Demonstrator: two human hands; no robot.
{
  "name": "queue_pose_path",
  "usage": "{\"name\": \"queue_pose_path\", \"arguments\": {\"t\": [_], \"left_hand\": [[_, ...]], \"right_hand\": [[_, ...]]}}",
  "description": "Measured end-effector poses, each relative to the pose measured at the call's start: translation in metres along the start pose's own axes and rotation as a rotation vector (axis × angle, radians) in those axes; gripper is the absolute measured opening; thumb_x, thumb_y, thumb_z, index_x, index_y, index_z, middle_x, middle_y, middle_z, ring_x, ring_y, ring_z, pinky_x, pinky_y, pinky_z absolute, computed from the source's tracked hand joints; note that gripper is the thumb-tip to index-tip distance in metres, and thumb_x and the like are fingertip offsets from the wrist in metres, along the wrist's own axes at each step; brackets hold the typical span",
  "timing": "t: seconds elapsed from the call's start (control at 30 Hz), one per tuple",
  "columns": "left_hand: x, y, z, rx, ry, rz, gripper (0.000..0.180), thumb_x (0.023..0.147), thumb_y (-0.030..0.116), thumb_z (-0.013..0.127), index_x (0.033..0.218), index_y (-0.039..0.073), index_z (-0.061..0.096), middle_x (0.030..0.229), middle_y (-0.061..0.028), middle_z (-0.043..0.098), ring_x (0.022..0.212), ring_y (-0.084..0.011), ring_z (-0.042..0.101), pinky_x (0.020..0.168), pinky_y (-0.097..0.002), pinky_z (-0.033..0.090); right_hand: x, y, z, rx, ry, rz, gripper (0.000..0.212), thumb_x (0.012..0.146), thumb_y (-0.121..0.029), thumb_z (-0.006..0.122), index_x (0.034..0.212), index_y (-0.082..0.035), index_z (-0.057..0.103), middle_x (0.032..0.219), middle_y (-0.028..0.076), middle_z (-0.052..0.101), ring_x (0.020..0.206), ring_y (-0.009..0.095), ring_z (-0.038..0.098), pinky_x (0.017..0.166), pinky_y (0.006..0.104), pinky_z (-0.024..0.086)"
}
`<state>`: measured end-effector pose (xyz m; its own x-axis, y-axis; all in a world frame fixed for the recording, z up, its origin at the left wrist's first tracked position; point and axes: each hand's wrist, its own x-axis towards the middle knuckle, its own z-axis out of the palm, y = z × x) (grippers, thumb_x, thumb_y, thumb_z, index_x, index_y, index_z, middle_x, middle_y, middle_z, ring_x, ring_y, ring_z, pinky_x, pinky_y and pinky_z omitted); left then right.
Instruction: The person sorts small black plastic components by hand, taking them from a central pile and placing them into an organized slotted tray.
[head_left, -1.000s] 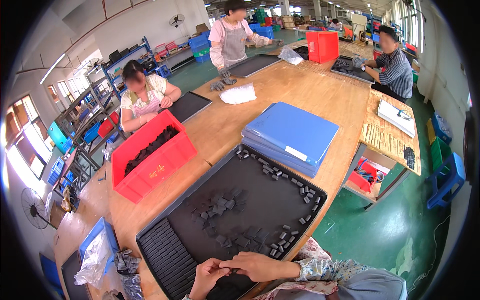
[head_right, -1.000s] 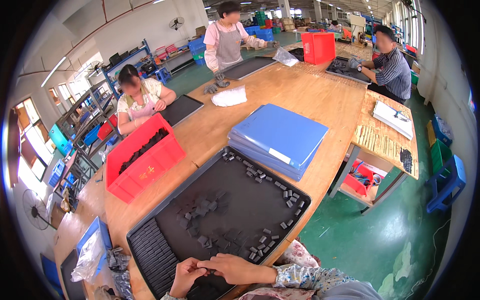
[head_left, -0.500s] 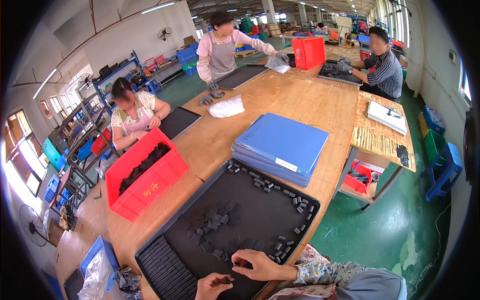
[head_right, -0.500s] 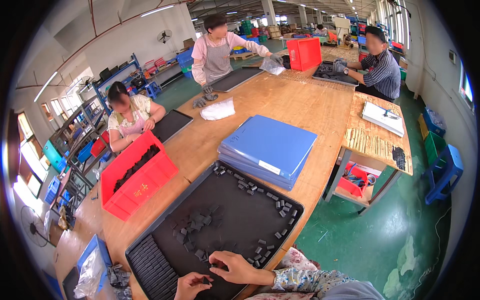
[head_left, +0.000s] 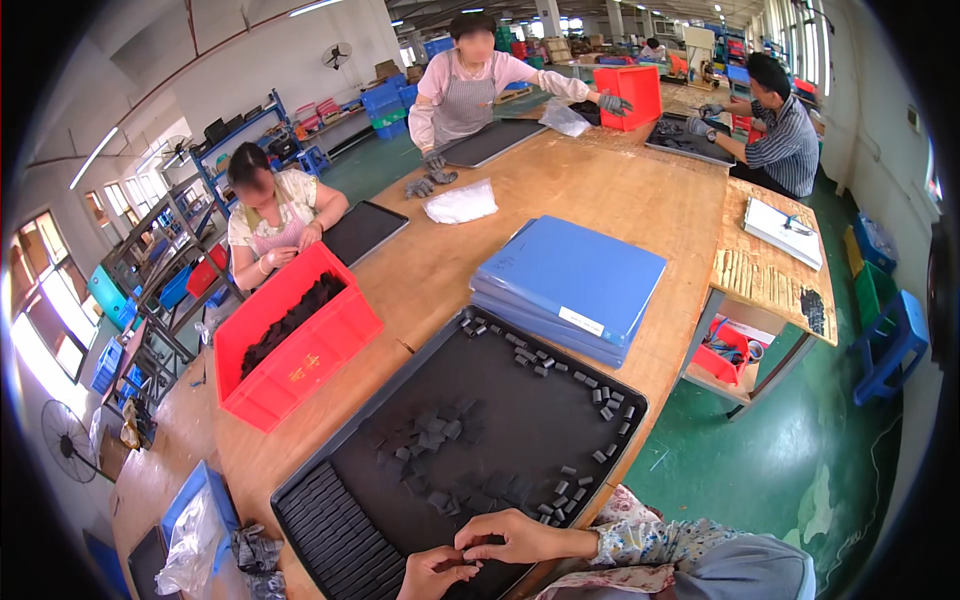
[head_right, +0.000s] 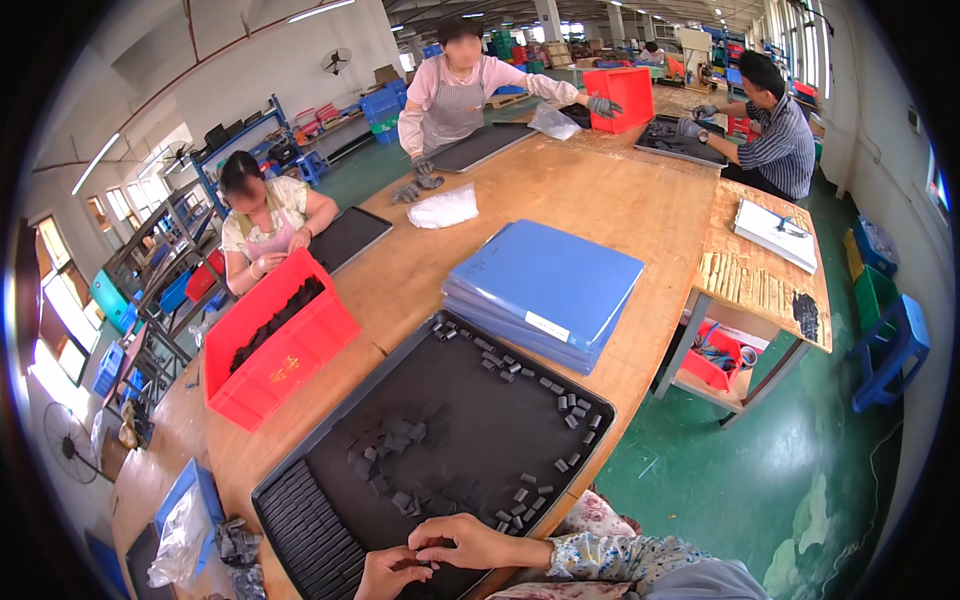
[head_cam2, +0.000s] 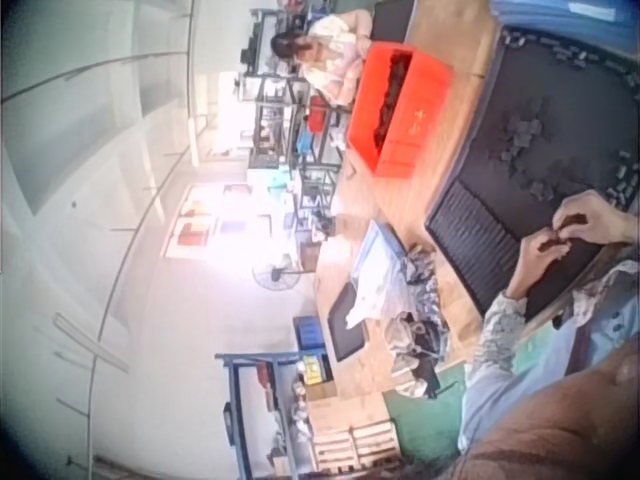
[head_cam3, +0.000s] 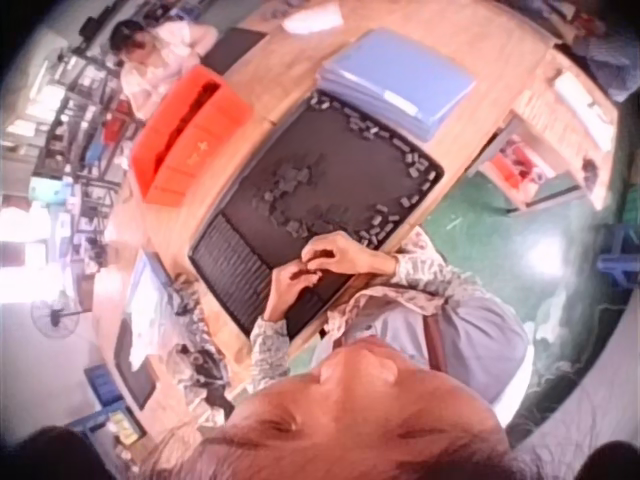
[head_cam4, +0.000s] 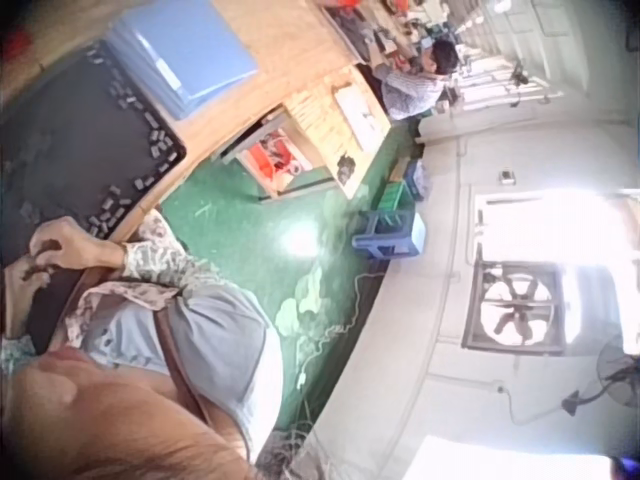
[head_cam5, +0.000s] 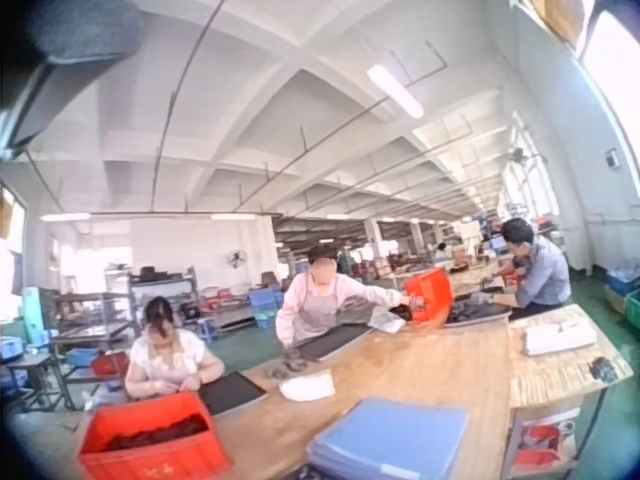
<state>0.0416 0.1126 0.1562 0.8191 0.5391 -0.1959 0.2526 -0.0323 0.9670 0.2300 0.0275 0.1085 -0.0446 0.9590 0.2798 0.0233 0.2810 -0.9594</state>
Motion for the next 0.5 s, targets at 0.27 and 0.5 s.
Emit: {"name": "queue_pose_path", "arguments": {"t": [0.27, 0.5], "left_hand": [[-0.0017, -0.0012, -0.0026, -0.052, -0.018, -0.049, 0.011, 0.086, 0.005, 0.072, 0.092, -0.003, 0.070, 0.081, -0.0042, 0.070, 0.073, -0.0097, 0.061, 0.065, -0.0246, 0.049], [-0.0047, -0.0026, -0.0044, -0.181, -0.064, -0.126, 0.011, 0.088, 0.006, 0.069, 0.095, -0.002, 0.070, 0.085, -0.0064, 0.071, 0.074, -0.0108, 0.062, 0.067, -0.0248, 0.050]], "right_hand": [[-0.0053, -0.0034, -0.0013, 0.025, 0.068, 0.007, 0.019, 0.086, -0.002, 0.073, 0.104, -0.001, 0.066, 0.103, 0.008, 0.068, 0.088, 0.017, 0.068, 0.078, 0.0294, 0.055], [-0.0034, -0.0064, -0.0054, -0.115, 0.007, -0.182, 0.015, 0.084, 0.003, 0.069, 0.097, -0.003, 0.067, 0.102, 0.006, 0.066, 0.092, 0.023, 0.064, 0.078, 0.0328, 0.054]]}}
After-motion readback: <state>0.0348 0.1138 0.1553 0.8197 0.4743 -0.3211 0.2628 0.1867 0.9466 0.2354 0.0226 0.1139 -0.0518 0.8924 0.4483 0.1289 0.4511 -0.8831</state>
